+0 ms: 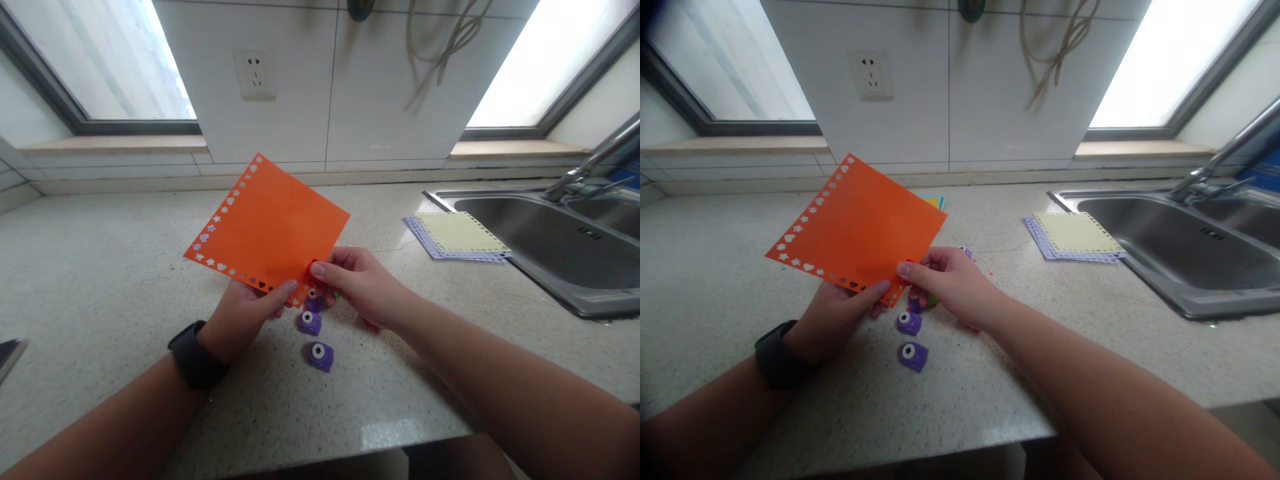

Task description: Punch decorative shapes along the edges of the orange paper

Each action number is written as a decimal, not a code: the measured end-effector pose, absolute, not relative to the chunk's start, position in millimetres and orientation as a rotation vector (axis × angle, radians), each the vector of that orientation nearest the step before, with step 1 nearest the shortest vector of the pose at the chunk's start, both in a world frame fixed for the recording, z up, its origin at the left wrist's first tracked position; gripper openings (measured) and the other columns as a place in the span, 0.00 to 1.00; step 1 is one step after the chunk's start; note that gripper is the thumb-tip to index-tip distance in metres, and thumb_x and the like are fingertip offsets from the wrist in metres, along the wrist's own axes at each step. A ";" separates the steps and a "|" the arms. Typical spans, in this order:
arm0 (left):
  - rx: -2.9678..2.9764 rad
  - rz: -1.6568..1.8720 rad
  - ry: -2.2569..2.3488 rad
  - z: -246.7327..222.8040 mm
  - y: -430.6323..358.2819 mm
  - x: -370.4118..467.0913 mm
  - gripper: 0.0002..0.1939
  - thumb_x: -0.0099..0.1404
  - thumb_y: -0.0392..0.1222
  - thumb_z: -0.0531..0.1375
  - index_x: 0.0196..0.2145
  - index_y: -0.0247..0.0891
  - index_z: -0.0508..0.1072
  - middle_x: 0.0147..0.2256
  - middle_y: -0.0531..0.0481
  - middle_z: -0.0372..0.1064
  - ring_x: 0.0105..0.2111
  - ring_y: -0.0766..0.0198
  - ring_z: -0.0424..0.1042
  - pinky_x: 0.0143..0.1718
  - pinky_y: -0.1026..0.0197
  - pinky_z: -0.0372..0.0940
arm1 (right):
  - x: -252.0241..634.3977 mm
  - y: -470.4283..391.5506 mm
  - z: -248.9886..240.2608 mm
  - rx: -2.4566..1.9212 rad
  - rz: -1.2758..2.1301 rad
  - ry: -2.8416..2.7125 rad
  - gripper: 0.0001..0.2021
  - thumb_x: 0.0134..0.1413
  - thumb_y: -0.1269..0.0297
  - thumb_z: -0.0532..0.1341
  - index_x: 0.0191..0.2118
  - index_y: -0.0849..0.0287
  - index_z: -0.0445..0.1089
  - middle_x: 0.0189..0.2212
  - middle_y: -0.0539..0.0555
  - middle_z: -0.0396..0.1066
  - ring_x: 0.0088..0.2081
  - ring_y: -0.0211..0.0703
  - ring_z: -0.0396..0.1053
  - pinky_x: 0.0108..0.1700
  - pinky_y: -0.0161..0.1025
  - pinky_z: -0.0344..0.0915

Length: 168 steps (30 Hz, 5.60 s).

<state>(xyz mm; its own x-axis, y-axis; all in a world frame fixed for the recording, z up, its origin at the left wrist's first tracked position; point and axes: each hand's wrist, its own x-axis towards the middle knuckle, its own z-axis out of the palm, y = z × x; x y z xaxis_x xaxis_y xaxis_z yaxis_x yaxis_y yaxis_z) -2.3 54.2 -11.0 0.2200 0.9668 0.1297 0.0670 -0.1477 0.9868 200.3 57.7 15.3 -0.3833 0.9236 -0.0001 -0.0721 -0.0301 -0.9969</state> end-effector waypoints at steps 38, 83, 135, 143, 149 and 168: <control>1.532 1.106 1.039 -14.3 53.7 -3.4 0.06 0.61 0.43 0.67 0.31 0.40 0.76 0.22 0.56 0.69 0.20 0.68 0.67 0.21 0.65 0.65 | 199.1 53.3 24.8 -0.850 1.560 -1.470 0.14 0.55 0.53 0.70 0.35 0.60 0.72 0.27 0.48 0.69 0.23 0.33 0.63 0.25 0.33 0.61; 0.903 1.237 0.752 -15.0 68.1 -1.6 0.14 0.68 0.41 0.61 0.46 0.31 0.79 0.44 0.37 0.81 0.38 0.52 0.81 0.36 0.54 0.76 | 241.7 60.3 46.6 -1.237 0.905 -2.715 0.08 0.57 0.58 0.66 0.37 0.57 0.77 0.26 0.50 0.74 0.25 0.38 0.66 0.28 0.36 0.57; 1.037 1.104 0.788 -23.3 70.7 -4.0 0.15 0.61 0.48 0.66 0.38 0.31 0.79 0.33 0.40 0.81 0.24 0.61 0.77 0.21 0.64 0.65 | 243.0 83.5 25.4 -1.190 1.020 -1.759 0.15 0.59 0.50 0.64 0.32 0.58 0.71 0.24 0.48 0.66 0.26 0.38 0.62 0.29 0.38 0.60; 1.121 1.053 0.780 -19.2 68.6 -5.6 0.15 0.61 0.50 0.65 0.32 0.32 0.79 0.27 0.42 0.78 0.23 0.64 0.74 0.21 0.65 0.63 | 241.1 81.6 27.8 -1.145 0.999 -1.743 0.16 0.59 0.48 0.64 0.32 0.57 0.69 0.23 0.48 0.65 0.25 0.38 0.62 0.29 0.38 0.59; 1.128 1.029 0.785 -24.5 68.1 -7.7 0.16 0.62 0.51 0.66 0.40 0.35 0.79 0.29 0.44 0.79 0.23 0.64 0.74 0.21 0.65 0.62 | 240.9 80.9 27.0 -1.096 1.082 -1.735 0.16 0.59 0.49 0.64 0.32 0.58 0.70 0.23 0.47 0.64 0.25 0.37 0.60 0.29 0.38 0.58; 1.343 1.004 0.946 -27.8 69.1 -8.6 0.11 0.64 0.48 0.68 0.39 0.38 0.77 0.26 0.58 0.67 0.18 0.73 0.55 0.18 0.68 0.52 | 245.2 85.4 22.7 -0.969 1.040 -1.710 0.11 0.62 0.55 0.64 0.38 0.59 0.73 0.26 0.48 0.68 0.26 0.36 0.62 0.30 0.38 0.59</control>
<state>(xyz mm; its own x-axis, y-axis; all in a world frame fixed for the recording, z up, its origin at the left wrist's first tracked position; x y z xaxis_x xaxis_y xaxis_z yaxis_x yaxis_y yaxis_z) -8.6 69.1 -27.8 0.3084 0.9508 0.0299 -0.0275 -0.0225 0.9994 245.2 85.4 22.7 -0.3020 0.9102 0.2834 0.1670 0.3432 -0.9243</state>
